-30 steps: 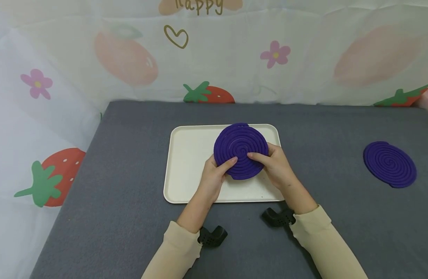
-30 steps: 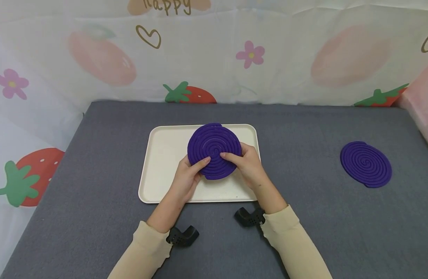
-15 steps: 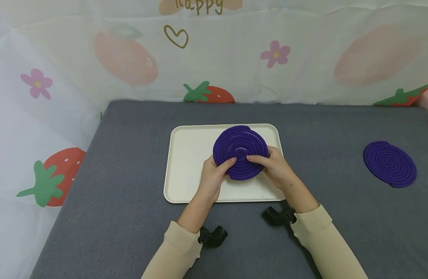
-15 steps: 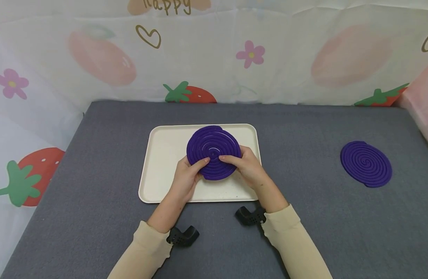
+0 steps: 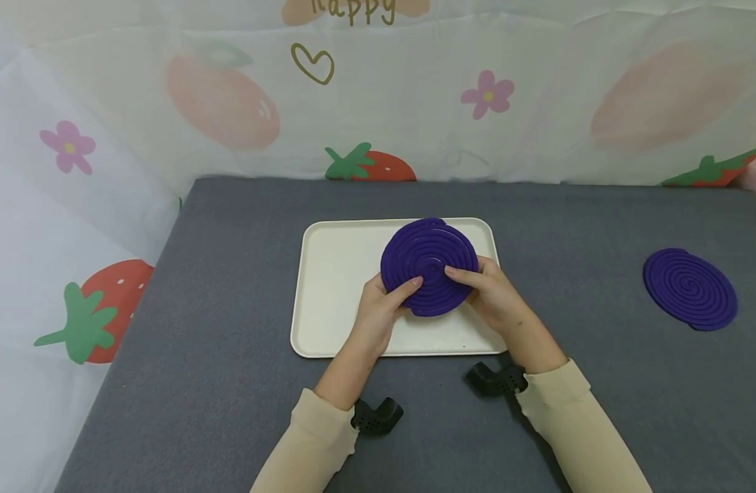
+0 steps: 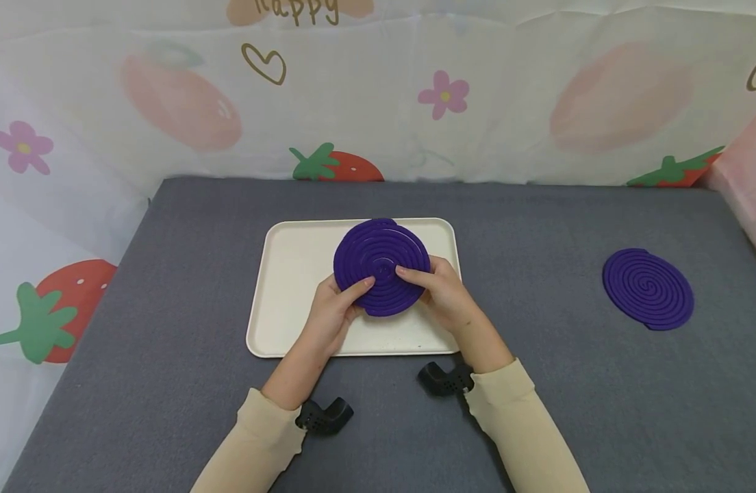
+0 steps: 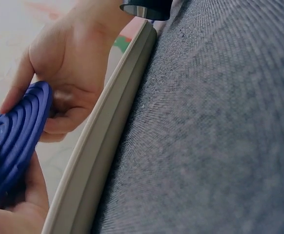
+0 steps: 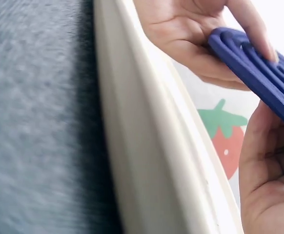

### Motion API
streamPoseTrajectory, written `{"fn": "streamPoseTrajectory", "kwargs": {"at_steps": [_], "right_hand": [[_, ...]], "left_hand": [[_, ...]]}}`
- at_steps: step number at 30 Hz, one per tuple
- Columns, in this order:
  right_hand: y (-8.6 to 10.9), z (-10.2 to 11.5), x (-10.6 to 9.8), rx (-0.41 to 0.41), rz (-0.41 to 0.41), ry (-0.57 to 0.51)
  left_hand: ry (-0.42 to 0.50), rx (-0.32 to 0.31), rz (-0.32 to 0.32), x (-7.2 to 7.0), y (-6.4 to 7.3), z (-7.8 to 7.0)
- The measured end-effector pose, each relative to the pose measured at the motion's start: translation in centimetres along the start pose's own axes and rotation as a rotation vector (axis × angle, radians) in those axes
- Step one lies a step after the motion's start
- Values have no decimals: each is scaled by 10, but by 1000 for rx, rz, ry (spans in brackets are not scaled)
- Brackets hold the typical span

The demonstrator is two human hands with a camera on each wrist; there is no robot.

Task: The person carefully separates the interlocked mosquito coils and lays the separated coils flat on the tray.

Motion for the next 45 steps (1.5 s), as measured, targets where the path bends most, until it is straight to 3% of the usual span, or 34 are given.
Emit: {"fn": "streamPoseTrajectory", "kwargs": {"at_steps": [9, 18, 26, 45], "right_hand": [[1, 4, -10, -29, -38, -166], [1, 6, -10, -40, -13, -226], [1, 6, -12, -56, -2, -254], [2, 6, -13, -68, 6, -286]], "left_hand": [[131, 87, 90, 7, 1, -9], [226, 131, 152, 9, 3, -12], [193, 137, 217, 12, 3, -12], [211, 112, 272, 15, 4, -11]]}}
Point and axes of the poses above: each hand's wrist, its own y-axis away from the middle knuckle, its own x-axis out of the palm, z = x × y, the point moved 6 cm from there along -y, towards the middle knuckle, and after that the axes turned 4 degrees about y, right-handed, at the moved point
